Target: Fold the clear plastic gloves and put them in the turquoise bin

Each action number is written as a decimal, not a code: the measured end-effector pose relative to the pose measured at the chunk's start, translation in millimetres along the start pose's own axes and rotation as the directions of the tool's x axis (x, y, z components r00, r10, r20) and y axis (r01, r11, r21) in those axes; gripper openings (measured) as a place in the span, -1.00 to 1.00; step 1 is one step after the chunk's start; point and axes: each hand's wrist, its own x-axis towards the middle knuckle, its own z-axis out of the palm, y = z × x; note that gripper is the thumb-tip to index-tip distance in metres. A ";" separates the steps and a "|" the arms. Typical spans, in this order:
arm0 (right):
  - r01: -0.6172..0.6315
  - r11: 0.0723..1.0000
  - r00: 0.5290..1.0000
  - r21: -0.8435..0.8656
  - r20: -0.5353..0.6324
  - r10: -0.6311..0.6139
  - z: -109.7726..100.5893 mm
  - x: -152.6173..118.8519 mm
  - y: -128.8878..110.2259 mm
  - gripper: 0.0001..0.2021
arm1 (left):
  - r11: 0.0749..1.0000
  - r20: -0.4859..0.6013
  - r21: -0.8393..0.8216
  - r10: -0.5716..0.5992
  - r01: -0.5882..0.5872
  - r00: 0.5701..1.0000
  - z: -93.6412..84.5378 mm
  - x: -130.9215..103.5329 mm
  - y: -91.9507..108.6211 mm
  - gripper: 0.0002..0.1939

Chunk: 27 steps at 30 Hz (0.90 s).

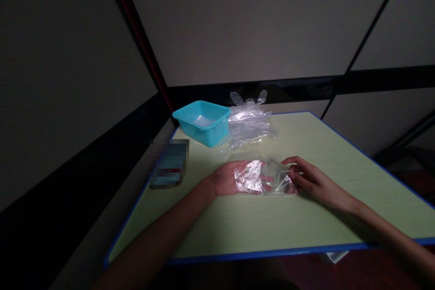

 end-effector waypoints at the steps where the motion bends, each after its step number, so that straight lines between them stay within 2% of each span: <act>1: -0.006 1.000 1.000 -0.009 -0.004 0.006 -0.1 1.8 1.2 -0.75 | 1.000 0.000 -0.005 -0.006 0.006 1.000 -0.8 -0.1 0.0 -0.49; 6: -0.033 0.999 0.999 -0.028 -0.022 0.033 -0.6 7.4 8.7 -0.73 | 0.999 -0.010 -0.028 0.015 -0.015 1.000 -7.4 0.0 1.0 -0.52; 12: -0.065 0.994 0.995 0.090 -0.064 0.071 2.8 8.1 11.0 -0.62 | 0.990 -0.185 0.062 0.137 -0.128 0.973 -12.2 0.1 5.9 -0.68; 14: -0.049 0.992 0.995 0.119 -0.080 0.058 3.6 8.8 12.0 -0.60 | 0.970 -0.247 0.126 0.234 -0.208 0.940 -10.2 -1.0 7.9 -0.71; 17: -0.016 0.990 0.994 0.139 -0.109 0.032 4.0 9.9 14.6 -0.59 | 0.920 -0.342 0.233 0.382 -0.316 0.859 -6.1 -2.8 10.4 -0.68; 20: 0.015 0.994 0.990 0.105 -0.139 0.000 4.9 10.1 16.9 -0.59 | 0.882 -0.430 0.313 0.463 -0.353 0.775 -4.6 -2.0 11.5 -0.59; 24: 0.060 0.996 0.986 -0.068 -0.154 -0.070 6.6 9.1 17.4 -0.62 | 0.832 -0.465 0.404 0.544 -0.380 0.698 -6.9 2.6 8.8 -0.34; 27: 0.078 0.969 0.981 -0.232 -0.156 -0.117 7.3 8.7 16.6 -0.64 | 0.789 -0.440 0.461 0.601 -0.407 0.667 -10.3 5.5 4.9 -0.20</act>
